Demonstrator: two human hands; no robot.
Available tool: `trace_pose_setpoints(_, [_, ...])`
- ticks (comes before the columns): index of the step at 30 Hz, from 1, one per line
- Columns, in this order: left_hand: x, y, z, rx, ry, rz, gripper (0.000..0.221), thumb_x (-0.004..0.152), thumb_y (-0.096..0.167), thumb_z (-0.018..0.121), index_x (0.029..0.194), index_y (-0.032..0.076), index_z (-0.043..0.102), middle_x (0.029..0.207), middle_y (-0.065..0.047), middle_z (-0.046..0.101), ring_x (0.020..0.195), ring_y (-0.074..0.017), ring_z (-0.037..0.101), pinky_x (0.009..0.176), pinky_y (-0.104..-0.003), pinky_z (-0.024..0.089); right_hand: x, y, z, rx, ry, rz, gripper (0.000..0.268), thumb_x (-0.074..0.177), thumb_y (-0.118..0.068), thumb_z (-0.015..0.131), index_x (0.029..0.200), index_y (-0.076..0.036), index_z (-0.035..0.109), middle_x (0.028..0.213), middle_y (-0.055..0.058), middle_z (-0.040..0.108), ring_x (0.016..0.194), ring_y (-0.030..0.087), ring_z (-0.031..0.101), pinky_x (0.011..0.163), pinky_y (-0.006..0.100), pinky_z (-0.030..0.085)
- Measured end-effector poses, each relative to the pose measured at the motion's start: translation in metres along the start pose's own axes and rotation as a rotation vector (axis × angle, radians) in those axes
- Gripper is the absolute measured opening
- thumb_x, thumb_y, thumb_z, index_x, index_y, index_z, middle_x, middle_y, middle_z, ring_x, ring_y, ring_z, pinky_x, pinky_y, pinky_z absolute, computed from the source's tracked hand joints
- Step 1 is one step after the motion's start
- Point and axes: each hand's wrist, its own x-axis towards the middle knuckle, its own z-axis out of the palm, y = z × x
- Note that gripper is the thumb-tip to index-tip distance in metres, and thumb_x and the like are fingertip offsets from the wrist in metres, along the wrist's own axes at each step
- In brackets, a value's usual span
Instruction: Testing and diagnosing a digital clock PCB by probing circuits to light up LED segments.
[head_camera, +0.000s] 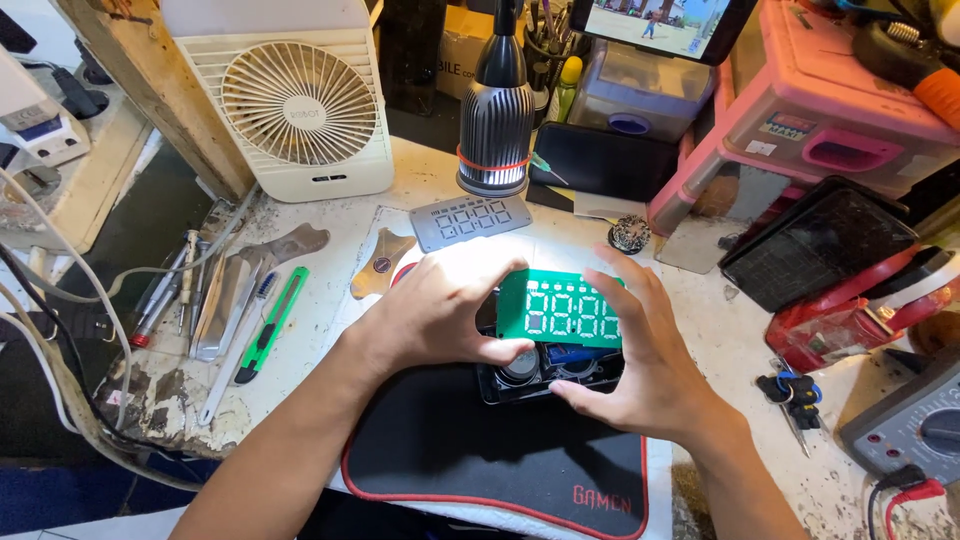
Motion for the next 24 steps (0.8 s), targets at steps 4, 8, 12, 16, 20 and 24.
trace_pose_setpoints(4, [0.001, -0.001, -0.004, 0.035, -0.069, -0.025, 0.074, 0.078, 0.053, 0.084, 0.122, 0.001, 0.057, 0.099, -0.017, 0.069, 0.086, -0.0367, 0.066, 0.069, -0.045, 0.052, -0.004, 0.014, -0.014, 0.092, -0.196, 0.171, 0.138, 0.057, -0.031, 0.104, 0.161, -0.024, 0.013, 0.164, 0.019, 0.029, 0.149, 0.036, 0.036, 0.119, 0.048, 0.031])
trace_pose_setpoints(8, [0.003, 0.000, -0.010, 0.010, -0.249, -0.139, 0.068, 0.081, 0.058, 0.076, 0.116, 0.004, 0.055, 0.105, -0.016, 0.066, 0.093, -0.0371, 0.065, 0.070, -0.048, 0.050, 0.000, 0.013, -0.024, 0.153, -0.430, 0.507, 0.143, 0.064, -0.019, 0.101, 0.163, -0.038, 0.000, 0.159, 0.014, 0.039, 0.146, 0.024, 0.043, 0.100, 0.040, 0.050])
trace_pose_setpoints(12, [0.005, 0.003, -0.017, -0.006, -0.285, -0.174, 0.062, 0.079, 0.060, 0.076, 0.109, 0.010, 0.053, 0.103, -0.009, 0.064, 0.092, -0.0315, 0.063, 0.067, -0.046, 0.048, 0.010, 0.007, -0.025, 0.139, -0.483, 0.599, 0.136, 0.069, -0.015, 0.094, 0.166, -0.035, 0.002, 0.136, 0.003, 0.063, 0.105, 0.019, 0.066, 0.091, 0.035, 0.052])
trace_pose_setpoints(16, [0.007, 0.006, -0.019, -0.013, -0.402, -0.230, 0.062, 0.081, 0.067, 0.071, 0.098, 0.010, 0.053, 0.098, -0.009, 0.063, 0.090, -0.0305, 0.059, 0.072, -0.044, 0.046, 0.008, 0.013, -0.022, 0.149, -0.402, 0.545, 0.140, 0.058, -0.017, 0.100, 0.164, -0.036, 0.010, 0.139, 0.004, 0.067, 0.109, 0.020, 0.072, 0.093, 0.034, 0.053])
trace_pose_setpoints(20, [0.005, 0.003, -0.014, -0.042, -0.328, -0.177, 0.064, 0.080, 0.066, 0.073, 0.102, 0.008, 0.055, 0.100, -0.011, 0.063, 0.093, -0.0313, 0.062, 0.076, -0.043, 0.048, 0.004, 0.015, -0.020, 0.265, -0.178, 0.387, 0.134, 0.059, -0.017, 0.098, 0.163, -0.026, 0.015, 0.134, 0.009, 0.069, 0.125, 0.024, 0.071, 0.097, 0.039, 0.059])
trace_pose_setpoints(24, [0.005, 0.007, -0.007, -0.030, -0.285, -0.236, 0.070, 0.076, 0.065, 0.075, 0.113, 0.007, 0.059, 0.111, -0.009, 0.067, 0.103, -0.0284, 0.064, 0.082, -0.041, 0.048, -0.007, 0.033, -0.017, 0.398, -0.006, 0.227, 0.126, 0.066, -0.009, 0.092, 0.162, -0.024, 0.011, 0.147, 0.018, 0.056, 0.137, 0.030, 0.060, 0.109, 0.044, 0.054])
